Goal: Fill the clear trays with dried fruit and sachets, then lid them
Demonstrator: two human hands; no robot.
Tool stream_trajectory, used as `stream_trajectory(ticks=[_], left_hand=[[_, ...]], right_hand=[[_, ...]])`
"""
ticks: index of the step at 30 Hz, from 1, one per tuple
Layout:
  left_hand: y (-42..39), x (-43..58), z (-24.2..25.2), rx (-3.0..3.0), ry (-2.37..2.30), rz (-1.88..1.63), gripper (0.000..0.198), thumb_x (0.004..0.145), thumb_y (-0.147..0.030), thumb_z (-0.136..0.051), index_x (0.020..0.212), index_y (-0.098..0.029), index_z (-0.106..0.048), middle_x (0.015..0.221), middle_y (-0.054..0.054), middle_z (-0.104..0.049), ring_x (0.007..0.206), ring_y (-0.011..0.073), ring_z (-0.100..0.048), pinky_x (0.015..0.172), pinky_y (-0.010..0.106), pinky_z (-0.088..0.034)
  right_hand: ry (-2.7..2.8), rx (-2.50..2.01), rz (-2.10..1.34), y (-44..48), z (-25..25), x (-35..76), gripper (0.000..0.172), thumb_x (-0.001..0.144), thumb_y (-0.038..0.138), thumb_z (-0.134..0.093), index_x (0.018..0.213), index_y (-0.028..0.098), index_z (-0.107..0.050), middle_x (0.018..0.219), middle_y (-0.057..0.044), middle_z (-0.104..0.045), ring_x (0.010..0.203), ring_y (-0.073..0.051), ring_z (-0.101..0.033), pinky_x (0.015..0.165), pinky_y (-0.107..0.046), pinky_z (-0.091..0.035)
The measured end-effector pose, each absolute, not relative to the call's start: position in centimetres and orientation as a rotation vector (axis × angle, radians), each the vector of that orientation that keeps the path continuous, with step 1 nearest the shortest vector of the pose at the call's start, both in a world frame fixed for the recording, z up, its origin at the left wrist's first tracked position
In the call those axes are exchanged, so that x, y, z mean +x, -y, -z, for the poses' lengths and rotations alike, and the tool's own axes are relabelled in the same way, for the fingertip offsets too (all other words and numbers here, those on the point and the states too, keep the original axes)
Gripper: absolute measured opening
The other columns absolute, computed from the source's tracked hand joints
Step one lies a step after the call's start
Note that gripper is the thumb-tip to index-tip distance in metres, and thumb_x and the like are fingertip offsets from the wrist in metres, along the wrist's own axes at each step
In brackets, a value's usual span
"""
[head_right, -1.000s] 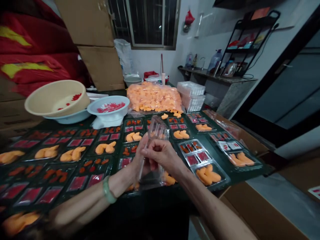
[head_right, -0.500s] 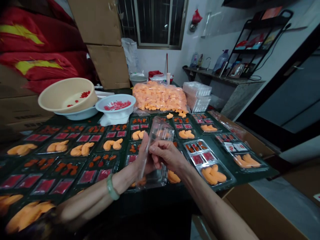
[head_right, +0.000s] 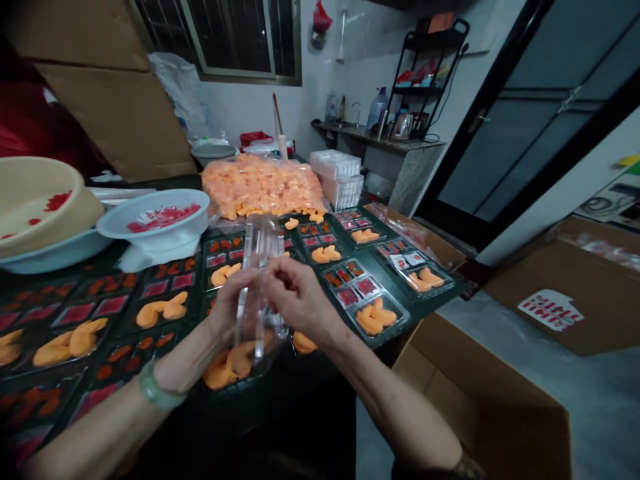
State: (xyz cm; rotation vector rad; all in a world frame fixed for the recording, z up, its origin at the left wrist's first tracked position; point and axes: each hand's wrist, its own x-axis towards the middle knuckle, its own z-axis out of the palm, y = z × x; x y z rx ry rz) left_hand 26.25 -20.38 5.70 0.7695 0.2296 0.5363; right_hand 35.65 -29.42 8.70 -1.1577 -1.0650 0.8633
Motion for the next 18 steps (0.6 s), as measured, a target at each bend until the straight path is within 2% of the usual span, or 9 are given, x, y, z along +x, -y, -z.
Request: stream_trajectory(ticks=[4, 8, 12, 18], left_hand=[[18.7, 26.2, -4.6, 0.707, -0.283, -0.567, 0.034, 0.062, -0.034, -0.063, 0.093, -0.019, -0.058, 0.078, 0.004, -0.062, 0.069, 0.0189, -0.061, 0.058, 0.029, -0.048], [17.7, 26.1, -3.7, 0.667, -0.291, -0.479, 0.050, 0.063, -0.042, -0.059, 0.109, -0.022, -0.055, 0.088, 0.008, -0.063, 0.082, 0.0287, -0.062, 0.068, 0.044, -0.048], [18.3, 27.4, -3.5, 0.632, -0.250, -0.353, 0.054, 0.064, -0.044, -0.056, 0.113, -0.023, -0.053, 0.093, 0.010, -0.063, 0.088, 0.0311, -0.061, 0.074, 0.049, -0.045], [20.8, 31.2, -3.2, 0.628, -0.276, -0.188, 0.051, 0.063, -0.044, -0.057, 0.110, -0.023, -0.054, 0.091, 0.010, -0.062, 0.086, 0.0299, -0.060, 0.073, 0.047, -0.046]], right_hand=[[0.961, -1.147, -1.011, 31.6, -8.7, 41.6, 0.021, 0.074, 0.030, -0.061, 0.067, 0.018, -0.047, 0.051, 0.007, -0.037, 0.042, -0.004, -0.031, 0.040, -0.018, -0.020], [0.807, -1.214, -1.315, 33.4, -5.5, 49.4, 0.030, 0.069, 0.030, -0.065, 0.058, 0.018, -0.040, 0.047, 0.008, -0.030, 0.039, -0.003, -0.022, 0.036, -0.017, -0.010], [0.670, -1.377, -1.467, 34.4, -1.7, 55.0, 0.037, 0.064, 0.029, -0.064, 0.053, 0.019, -0.031, 0.047, 0.009, -0.025, 0.038, -0.002, -0.015, 0.035, -0.016, -0.008], [0.755, -1.807, -1.325, 34.3, -0.5, 58.2, 0.025, 0.059, 0.024, -0.054, 0.053, 0.020, -0.030, 0.045, 0.009, -0.024, 0.036, -0.002, -0.019, 0.035, -0.015, -0.012]])
